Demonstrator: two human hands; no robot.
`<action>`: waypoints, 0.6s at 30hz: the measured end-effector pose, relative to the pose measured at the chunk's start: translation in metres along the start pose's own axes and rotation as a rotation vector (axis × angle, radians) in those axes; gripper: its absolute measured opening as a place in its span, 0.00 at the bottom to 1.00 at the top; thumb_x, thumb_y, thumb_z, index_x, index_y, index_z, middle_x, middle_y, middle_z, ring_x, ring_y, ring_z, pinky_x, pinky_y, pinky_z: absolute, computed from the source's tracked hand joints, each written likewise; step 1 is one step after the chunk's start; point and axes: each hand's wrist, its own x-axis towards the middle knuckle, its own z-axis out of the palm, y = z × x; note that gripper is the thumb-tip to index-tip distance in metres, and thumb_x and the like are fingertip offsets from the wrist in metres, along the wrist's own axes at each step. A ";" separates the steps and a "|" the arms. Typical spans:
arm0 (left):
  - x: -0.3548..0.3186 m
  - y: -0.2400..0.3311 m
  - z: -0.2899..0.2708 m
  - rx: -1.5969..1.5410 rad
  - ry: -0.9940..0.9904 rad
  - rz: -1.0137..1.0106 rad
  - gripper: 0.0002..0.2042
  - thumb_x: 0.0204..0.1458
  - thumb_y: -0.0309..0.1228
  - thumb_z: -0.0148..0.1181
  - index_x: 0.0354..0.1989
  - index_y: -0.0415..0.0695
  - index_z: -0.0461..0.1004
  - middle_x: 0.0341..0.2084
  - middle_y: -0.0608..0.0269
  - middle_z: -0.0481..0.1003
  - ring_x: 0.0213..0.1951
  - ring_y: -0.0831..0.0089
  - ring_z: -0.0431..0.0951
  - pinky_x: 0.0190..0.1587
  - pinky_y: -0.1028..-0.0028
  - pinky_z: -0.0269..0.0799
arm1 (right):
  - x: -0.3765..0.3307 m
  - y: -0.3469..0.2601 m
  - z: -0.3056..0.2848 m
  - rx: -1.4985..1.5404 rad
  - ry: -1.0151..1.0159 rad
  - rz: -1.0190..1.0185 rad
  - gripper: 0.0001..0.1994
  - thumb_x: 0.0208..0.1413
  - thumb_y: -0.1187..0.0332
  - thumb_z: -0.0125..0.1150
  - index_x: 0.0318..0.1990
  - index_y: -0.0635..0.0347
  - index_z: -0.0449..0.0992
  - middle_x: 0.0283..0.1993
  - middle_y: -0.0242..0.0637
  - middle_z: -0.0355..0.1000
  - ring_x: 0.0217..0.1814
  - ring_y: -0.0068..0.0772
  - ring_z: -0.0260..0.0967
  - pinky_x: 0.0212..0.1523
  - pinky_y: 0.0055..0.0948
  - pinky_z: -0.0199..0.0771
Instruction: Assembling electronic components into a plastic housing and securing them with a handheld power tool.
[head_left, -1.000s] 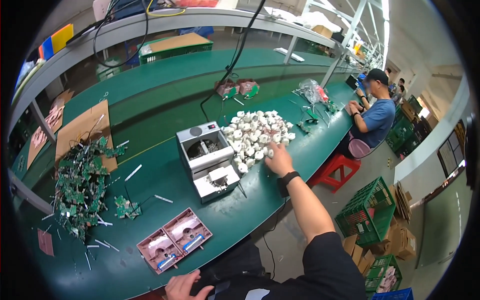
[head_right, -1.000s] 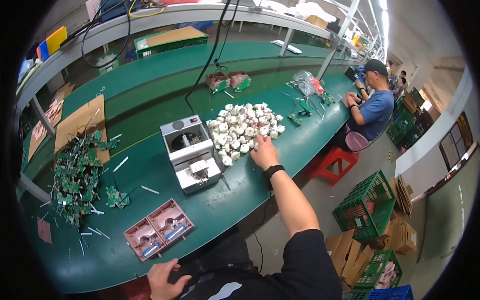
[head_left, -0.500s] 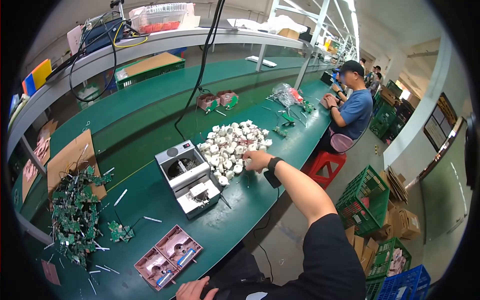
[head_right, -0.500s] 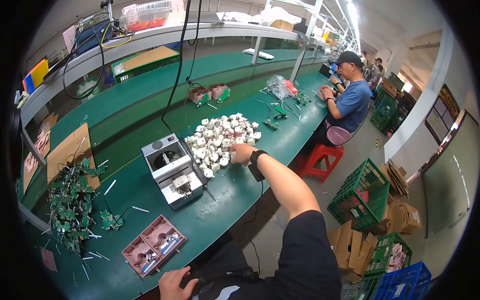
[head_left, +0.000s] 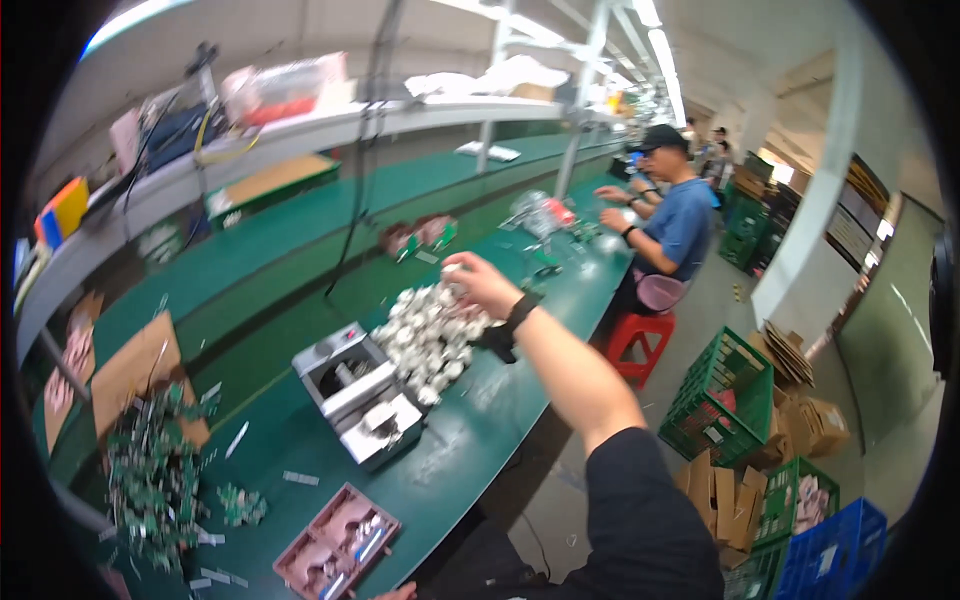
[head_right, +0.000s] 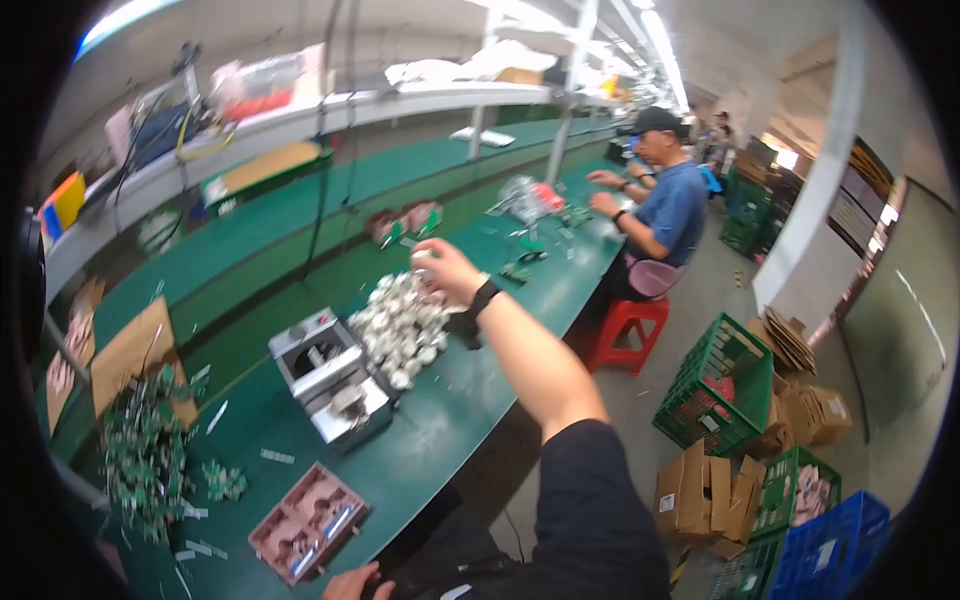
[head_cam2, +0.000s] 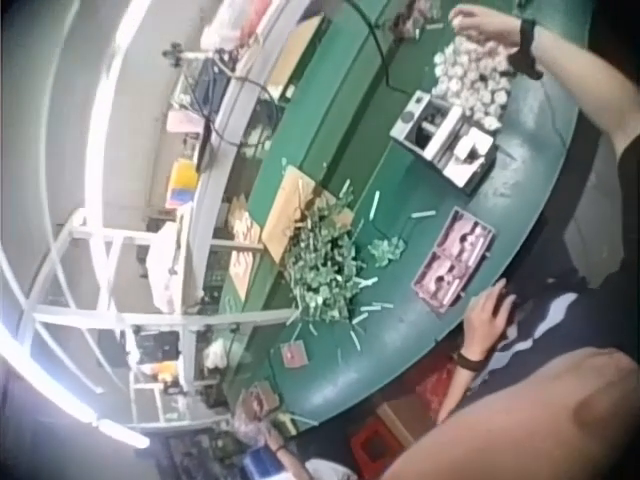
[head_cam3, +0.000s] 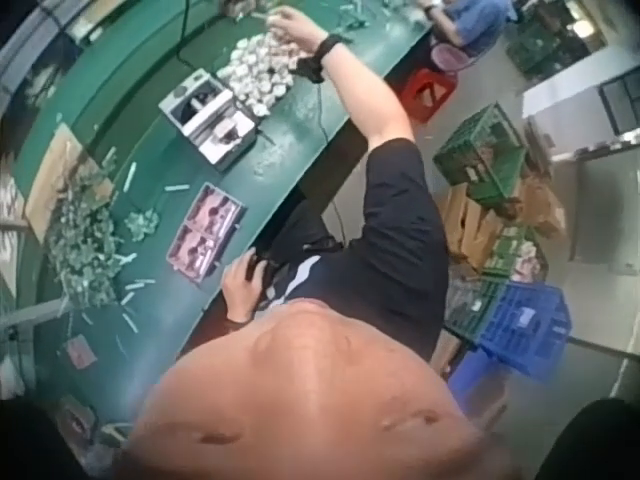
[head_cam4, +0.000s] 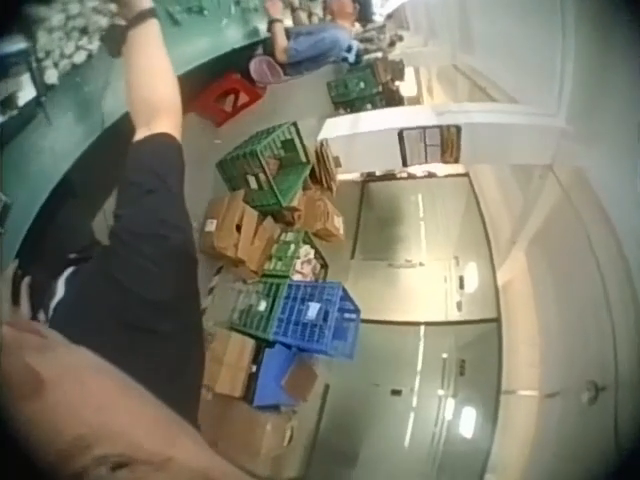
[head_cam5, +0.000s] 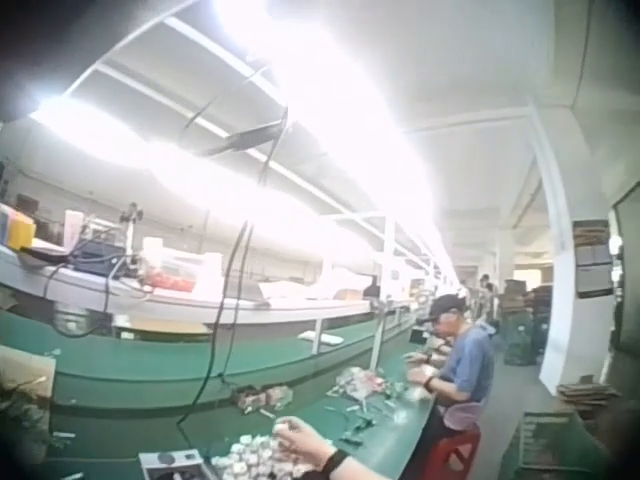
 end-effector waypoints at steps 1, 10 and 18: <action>0.004 0.000 0.004 -0.003 -0.004 0.041 0.16 0.54 0.32 0.72 0.50 0.45 0.82 0.38 0.54 0.82 0.40 0.52 0.82 0.45 0.60 0.77 | 0.000 -0.004 0.013 0.079 0.001 -0.018 0.16 0.63 0.65 0.66 0.55 0.53 0.72 0.38 0.32 0.74 0.31 0.23 0.73 0.27 0.25 0.76; 0.009 0.006 0.003 -0.023 -0.081 0.088 0.16 0.55 0.30 0.72 0.52 0.47 0.81 0.38 0.52 0.83 0.41 0.52 0.83 0.44 0.60 0.78 | 0.025 -0.010 -0.004 -0.446 -0.069 0.013 0.13 0.65 0.60 0.65 0.48 0.60 0.77 0.35 0.36 0.75 0.25 0.25 0.70 0.24 0.27 0.73; 0.030 0.012 0.010 0.002 -0.071 0.202 0.15 0.56 0.31 0.70 0.52 0.44 0.81 0.40 0.53 0.83 0.41 0.51 0.82 0.45 0.59 0.77 | 0.016 -0.015 0.007 -0.327 -0.031 0.019 0.19 0.64 0.48 0.66 0.44 0.56 0.84 0.32 0.26 0.79 0.34 0.18 0.70 0.34 0.30 0.74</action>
